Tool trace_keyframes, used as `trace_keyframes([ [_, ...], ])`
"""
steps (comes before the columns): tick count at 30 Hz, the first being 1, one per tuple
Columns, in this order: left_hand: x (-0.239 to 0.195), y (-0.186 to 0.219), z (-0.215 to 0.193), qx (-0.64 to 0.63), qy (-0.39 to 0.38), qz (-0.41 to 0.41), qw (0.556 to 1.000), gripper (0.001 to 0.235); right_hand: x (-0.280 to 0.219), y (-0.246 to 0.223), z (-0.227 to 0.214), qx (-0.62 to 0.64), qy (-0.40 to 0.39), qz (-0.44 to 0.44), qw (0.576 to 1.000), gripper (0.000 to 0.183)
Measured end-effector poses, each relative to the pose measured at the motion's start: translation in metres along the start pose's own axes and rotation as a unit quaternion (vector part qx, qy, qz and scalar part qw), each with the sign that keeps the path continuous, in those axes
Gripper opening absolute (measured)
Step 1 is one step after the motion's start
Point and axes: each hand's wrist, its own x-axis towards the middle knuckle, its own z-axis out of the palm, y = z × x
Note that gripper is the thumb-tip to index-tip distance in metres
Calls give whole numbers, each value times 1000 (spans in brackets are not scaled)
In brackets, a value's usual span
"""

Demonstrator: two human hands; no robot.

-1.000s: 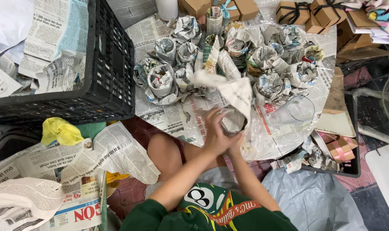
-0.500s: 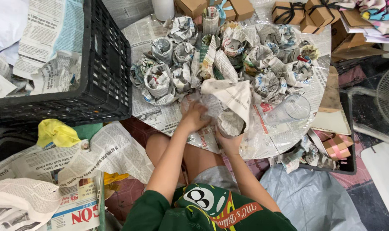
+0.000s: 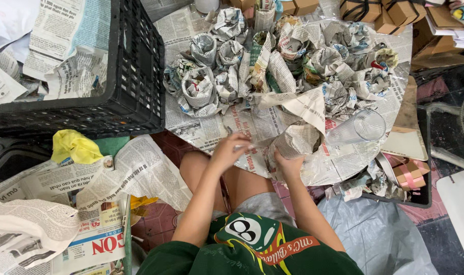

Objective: The person sits on the floor and repeatedly rolls newspaper sheets around a clear plastic cup to form cylindrical rolls. They place the finished rolls into a black plastic crate. The person handles newspapers and a plastic cup throughout the task.

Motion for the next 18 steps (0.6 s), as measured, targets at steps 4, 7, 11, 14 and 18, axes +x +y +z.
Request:
trace_keyframes([
  [4,-27,8,56,-43,33,94,994,16,-3,-40,5,80,-26,54,995,55],
  [7,-49,23,105,-11,96,105,990,24,-4,-49,8,84,-23,50,995,41],
  [11,-61,42,121,93,126,165,974,39,-1,-46,2,72,-37,77,994,40],
  [14,-67,50,120,53,100,130,985,43,2,-48,0,100,-64,32,992,44],
  [18,-61,48,121,69,61,88,992,42,-2,-68,-9,121,-159,84,976,55],
])
